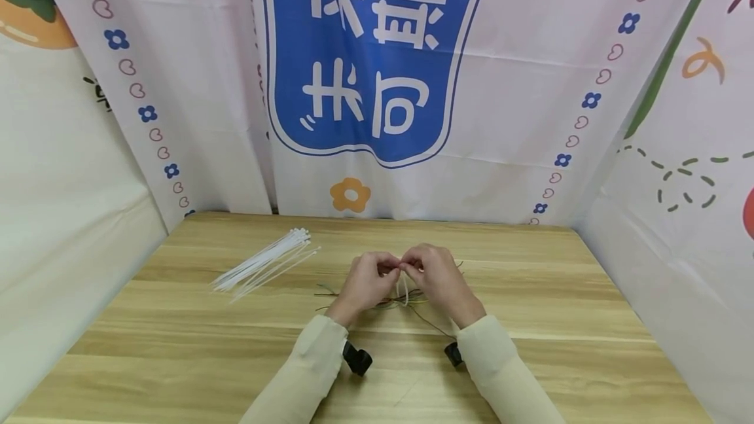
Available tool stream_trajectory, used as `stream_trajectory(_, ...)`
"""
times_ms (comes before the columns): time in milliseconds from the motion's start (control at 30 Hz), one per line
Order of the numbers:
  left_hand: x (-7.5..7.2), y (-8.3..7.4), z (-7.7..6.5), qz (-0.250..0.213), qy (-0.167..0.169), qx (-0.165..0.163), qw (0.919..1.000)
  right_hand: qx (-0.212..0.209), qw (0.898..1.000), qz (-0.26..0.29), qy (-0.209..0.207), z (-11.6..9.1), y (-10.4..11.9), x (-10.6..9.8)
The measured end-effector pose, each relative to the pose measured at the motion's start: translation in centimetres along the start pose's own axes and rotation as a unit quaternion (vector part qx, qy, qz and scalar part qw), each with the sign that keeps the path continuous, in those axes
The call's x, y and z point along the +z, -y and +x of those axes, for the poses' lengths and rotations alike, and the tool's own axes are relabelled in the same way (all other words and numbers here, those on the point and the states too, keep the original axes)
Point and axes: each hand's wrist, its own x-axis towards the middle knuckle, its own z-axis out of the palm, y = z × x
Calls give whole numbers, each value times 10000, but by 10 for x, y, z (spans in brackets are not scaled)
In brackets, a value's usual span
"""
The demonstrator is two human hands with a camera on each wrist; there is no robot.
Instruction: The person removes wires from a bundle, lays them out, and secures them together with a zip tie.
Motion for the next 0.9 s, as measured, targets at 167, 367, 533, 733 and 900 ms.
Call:
stream_trajectory(167, -2, -1, -1, -287, 284, -187, 9990, 56, 9982, -451, 389, -1, 0, 1)
stream_trajectory(367, -1, 0, -1, -299, 483, -62, 9984, -295, 9932, -995, 523, -3, -4, 2)
stream_trajectory(533, 1, 2, -1, -289, 513, 145, 9982, -280, 9914, -1126, 604, -4, -6, 0)
stream_trajectory(733, 4, 1, -2, -194, 367, 291, 9987, -405, 9881, -1355, 607, -3, -6, 0)
stream_trajectory(900, 6, -2, -2, -97, 264, 439, 9986, -486, 9870, -1469, 426, -4, -5, -2)
